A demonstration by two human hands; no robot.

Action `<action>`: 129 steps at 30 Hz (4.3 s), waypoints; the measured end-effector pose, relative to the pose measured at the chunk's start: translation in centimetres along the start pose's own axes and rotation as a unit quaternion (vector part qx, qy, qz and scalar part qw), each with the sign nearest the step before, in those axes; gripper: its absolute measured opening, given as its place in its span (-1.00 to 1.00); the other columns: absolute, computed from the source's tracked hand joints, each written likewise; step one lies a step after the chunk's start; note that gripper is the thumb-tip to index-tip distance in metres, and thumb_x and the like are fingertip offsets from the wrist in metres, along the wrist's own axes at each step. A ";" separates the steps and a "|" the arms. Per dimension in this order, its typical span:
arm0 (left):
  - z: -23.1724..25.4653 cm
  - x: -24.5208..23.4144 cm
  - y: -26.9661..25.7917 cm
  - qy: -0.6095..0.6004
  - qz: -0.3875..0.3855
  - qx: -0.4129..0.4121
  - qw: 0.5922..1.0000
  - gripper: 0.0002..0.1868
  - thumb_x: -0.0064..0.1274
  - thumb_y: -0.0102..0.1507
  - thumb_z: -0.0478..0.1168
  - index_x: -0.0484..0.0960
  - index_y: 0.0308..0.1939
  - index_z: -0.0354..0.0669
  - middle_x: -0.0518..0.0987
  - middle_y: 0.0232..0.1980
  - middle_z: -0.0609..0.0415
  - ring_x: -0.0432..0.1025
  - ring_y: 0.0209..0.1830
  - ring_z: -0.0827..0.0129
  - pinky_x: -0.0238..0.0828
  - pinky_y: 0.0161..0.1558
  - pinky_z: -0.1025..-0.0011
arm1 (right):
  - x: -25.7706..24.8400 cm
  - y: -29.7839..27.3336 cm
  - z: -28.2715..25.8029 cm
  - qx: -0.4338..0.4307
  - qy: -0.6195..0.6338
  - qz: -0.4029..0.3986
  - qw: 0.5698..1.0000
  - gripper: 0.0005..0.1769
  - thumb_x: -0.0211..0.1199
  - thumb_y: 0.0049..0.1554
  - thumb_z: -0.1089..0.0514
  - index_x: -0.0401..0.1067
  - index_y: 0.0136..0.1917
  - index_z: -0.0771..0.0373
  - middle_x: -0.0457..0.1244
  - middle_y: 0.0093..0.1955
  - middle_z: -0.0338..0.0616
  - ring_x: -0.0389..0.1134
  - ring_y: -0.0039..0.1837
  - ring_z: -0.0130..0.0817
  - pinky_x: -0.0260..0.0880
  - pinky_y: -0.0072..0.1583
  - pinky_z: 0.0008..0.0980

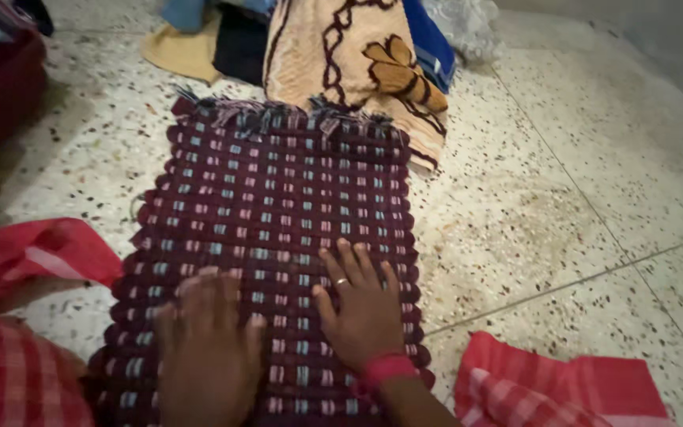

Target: The person folds a black shirt, a patterned cloth, and a blue and white striped towel by hand on the floor and then places the folded items into a red suitcase.

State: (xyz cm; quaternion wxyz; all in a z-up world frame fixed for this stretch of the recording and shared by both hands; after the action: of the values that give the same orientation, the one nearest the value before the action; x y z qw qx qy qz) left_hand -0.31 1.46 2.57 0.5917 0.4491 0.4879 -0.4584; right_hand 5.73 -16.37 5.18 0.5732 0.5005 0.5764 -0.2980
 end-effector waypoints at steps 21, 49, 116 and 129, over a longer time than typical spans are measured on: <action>3.9 2.6 3.2 0.062 -0.037 0.032 0.997 -0.09 -0.56 0.33 0.32 -0.11 0.59 -0.22 -0.16 0.68 -0.15 -0.28 0.67 0.05 -0.39 0.51 -0.02 | 0.0 0.5 0.2 0.016 0.004 0.002 1.000 -0.42 0.01 0.23 -0.10 0.29 0.49 0.02 0.07 0.59 -0.08 0.00 0.59 -0.13 -0.20 0.49 0.14; 4.7 0.5 5.0 -0.034 0.139 0.101 0.985 -0.07 -0.69 0.34 0.36 -0.16 0.55 -0.29 -0.20 0.58 -0.18 -0.34 0.59 0.09 -0.50 0.46 0.06 | 0.3 0.3 0.4 0.006 -0.003 0.020 1.000 -0.39 0.03 0.21 -0.14 0.30 0.49 0.00 0.07 0.58 -0.10 0.00 0.60 -0.16 -0.21 0.50 0.13; -5.0 -3.1 5.1 -0.066 0.137 0.022 0.988 -0.19 -0.10 0.19 0.20 0.34 0.40 -0.23 0.28 0.49 -0.23 0.11 0.53 -0.01 -0.07 0.45 0.01 | 9.7 18.2 -11.3 -0.033 -0.003 -0.059 0.998 -0.10 -0.21 0.24 -0.41 -0.02 0.63 0.17 -0.16 0.71 0.00 -0.25 0.71 -0.05 -0.32 0.56 0.24; -5.2 -3.0 5.1 -0.100 0.138 0.020 0.985 -0.21 -0.10 0.19 0.19 0.33 0.41 -0.17 0.28 0.49 -0.19 0.10 0.53 0.02 -0.09 0.45 -0.01 | 6.0 19.3 2.8 0.029 -0.032 -0.095 0.995 -0.14 -0.34 0.25 -0.45 -0.17 0.66 -0.01 -0.24 0.72 -0.18 -0.28 0.70 -0.20 -0.47 0.57 0.16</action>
State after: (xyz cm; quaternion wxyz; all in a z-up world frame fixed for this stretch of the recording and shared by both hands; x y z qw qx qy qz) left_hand 3.56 7.72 5.31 0.6862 0.4758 0.3501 -0.4244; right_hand 25.43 -11.29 3.37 0.5455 0.4500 0.5939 -0.3837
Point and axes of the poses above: each hand's wrist, its own y-axis towards the middle knuckle, its own x-axis out of the palm, z = x × y, the point moved 9 cm from there along y, towards the middle knuckle
